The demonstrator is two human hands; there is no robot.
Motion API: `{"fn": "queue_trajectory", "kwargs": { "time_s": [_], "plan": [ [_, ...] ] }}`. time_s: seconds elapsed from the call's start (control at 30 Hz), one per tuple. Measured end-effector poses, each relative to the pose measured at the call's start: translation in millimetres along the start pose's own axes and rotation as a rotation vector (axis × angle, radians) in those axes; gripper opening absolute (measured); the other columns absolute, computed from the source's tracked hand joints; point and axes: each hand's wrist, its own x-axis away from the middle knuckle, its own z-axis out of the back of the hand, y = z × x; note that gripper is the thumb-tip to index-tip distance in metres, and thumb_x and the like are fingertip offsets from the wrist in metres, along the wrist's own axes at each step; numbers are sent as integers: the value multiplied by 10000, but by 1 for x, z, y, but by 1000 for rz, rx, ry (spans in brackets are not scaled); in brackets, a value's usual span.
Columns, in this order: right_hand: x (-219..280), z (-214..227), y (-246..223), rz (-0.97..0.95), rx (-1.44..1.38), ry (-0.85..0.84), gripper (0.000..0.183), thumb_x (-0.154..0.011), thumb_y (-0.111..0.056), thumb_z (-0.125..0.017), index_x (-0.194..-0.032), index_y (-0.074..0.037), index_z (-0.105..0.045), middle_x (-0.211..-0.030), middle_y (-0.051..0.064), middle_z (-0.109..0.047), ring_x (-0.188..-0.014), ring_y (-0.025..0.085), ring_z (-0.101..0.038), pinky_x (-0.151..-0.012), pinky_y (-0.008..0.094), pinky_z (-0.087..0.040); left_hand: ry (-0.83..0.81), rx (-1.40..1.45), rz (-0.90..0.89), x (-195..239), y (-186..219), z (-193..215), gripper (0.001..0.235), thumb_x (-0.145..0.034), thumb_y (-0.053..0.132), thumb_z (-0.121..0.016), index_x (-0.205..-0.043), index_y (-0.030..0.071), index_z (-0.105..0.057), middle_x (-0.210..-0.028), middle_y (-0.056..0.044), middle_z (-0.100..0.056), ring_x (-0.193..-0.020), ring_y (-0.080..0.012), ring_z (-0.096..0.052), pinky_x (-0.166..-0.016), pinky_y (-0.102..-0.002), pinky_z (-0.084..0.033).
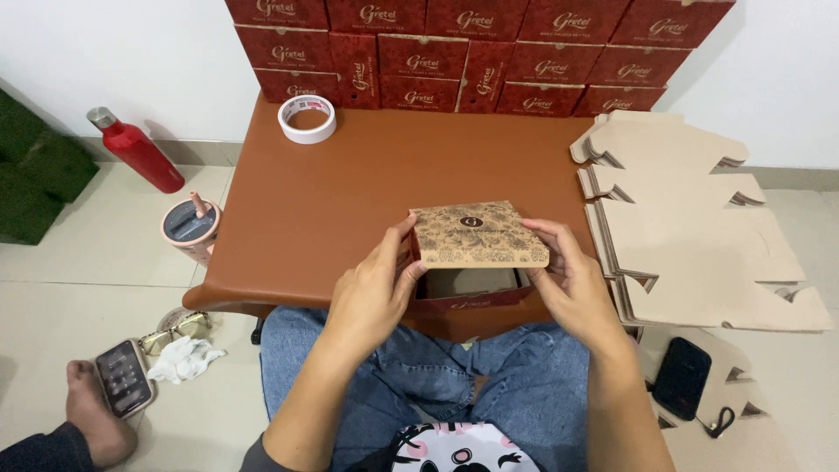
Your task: Assembling a cardboard box by folding and tucking its flaps.
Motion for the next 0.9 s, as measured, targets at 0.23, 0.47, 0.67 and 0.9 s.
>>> {"fn": "queue_trajectory", "kwargs": {
  "time_s": [0.23,0.47,0.67,0.9],
  "plan": [
    [2,4,11,22,28,-60,553,-883,62,-603,-1403,-111,-529,-1356,191,-646,-1193,388,-644,-964,528,-526,-18,-101,-62,3,-8,3,604,-996,196,-530,-1568,170,-338,-1334,-257,-617,-1098,-543,-623,-863,-658,-510],
    [6,16,25,-22,-51,-172,530,-932,-22,-570,-1452,-96,-496,-1420,218,-581,-1219,381,-615,-1012,555,-483,-200,216,-26,6,-19,8,711,-980,294,-546,-1611,176,-239,-1498,-292,-454,-1333,-561,-423,-1036,-660,-390],
    [5,11,26,69,34,-167,587,-929,-107,-625,-1492,-106,-461,-1496,242,-475,-1249,475,-555,-1012,576,-470,-221,365,-32,-6,-29,-1,747,-1014,357,-506,-1633,179,-128,-1573,-334,-302,-1435,-560,-263,-1138,-653,-272],
    [0,7,16,289,272,-14,413,-926,-172,-658,-1337,-136,-641,-1464,208,-518,-1250,498,-550,-1008,594,-469,-152,419,-107,-17,-46,-9,737,-1017,367,-505,-1627,140,-160,-1387,-339,-499,-1298,-474,-516,-1065,-561,-443]
  ]
}}
